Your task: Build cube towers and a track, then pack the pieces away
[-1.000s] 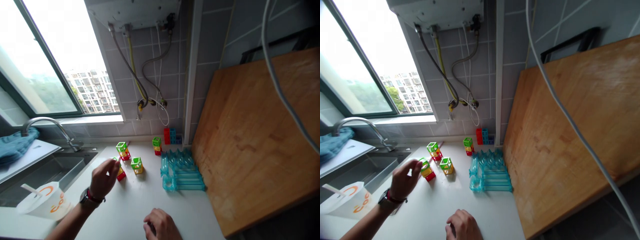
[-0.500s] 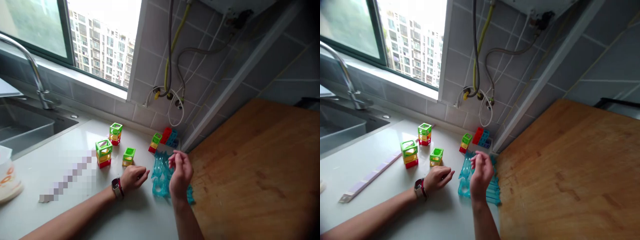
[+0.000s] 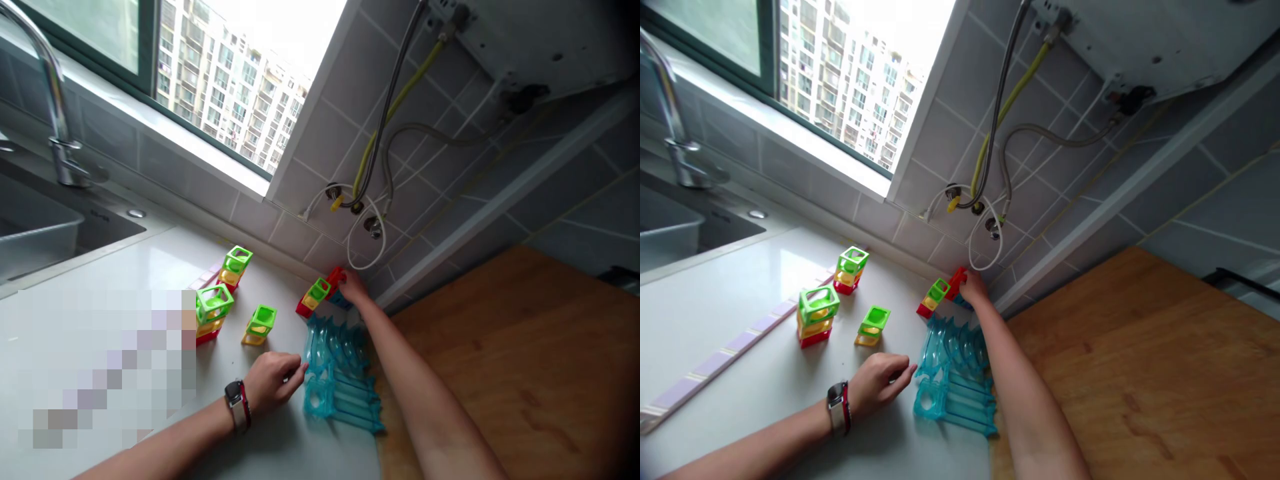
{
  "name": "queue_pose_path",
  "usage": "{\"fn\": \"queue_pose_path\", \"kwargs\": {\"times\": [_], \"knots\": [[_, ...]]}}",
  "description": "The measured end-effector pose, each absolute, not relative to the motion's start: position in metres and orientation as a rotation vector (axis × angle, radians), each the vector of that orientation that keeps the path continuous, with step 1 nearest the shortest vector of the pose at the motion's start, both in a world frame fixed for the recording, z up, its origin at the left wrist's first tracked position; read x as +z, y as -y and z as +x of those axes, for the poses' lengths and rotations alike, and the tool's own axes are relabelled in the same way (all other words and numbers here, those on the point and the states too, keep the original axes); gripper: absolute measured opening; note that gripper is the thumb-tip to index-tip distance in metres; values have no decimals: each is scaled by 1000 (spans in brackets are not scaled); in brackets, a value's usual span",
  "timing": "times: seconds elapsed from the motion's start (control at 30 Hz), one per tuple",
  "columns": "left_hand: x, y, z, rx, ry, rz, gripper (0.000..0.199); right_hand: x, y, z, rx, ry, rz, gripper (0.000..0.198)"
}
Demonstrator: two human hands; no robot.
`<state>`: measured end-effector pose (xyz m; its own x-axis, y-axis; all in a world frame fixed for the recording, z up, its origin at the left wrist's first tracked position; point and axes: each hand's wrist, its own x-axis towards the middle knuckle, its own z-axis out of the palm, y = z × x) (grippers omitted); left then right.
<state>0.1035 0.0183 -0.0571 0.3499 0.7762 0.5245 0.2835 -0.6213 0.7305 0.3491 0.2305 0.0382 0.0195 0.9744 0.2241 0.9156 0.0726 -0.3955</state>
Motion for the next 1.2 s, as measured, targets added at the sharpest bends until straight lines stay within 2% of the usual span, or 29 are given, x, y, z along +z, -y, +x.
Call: {"fn": "queue_pose_path", "kwargs": {"times": [0.37,0.6,0.87,1.2], "knots": [[-53,-21,104,1167,-991,1982,43,27,-253,366,147,2286,-1894,32],[-54,-24,103,1136,-1000,1963,44,22,-251,374,126,2319,-1825,32],[-56,-25,103,1095,-975,1953,46,22,-247,381,157,2379,-1736,22],[-59,-26,104,1058,-956,1937,46,20,-241,389,248,2399,-1615,27]]}}
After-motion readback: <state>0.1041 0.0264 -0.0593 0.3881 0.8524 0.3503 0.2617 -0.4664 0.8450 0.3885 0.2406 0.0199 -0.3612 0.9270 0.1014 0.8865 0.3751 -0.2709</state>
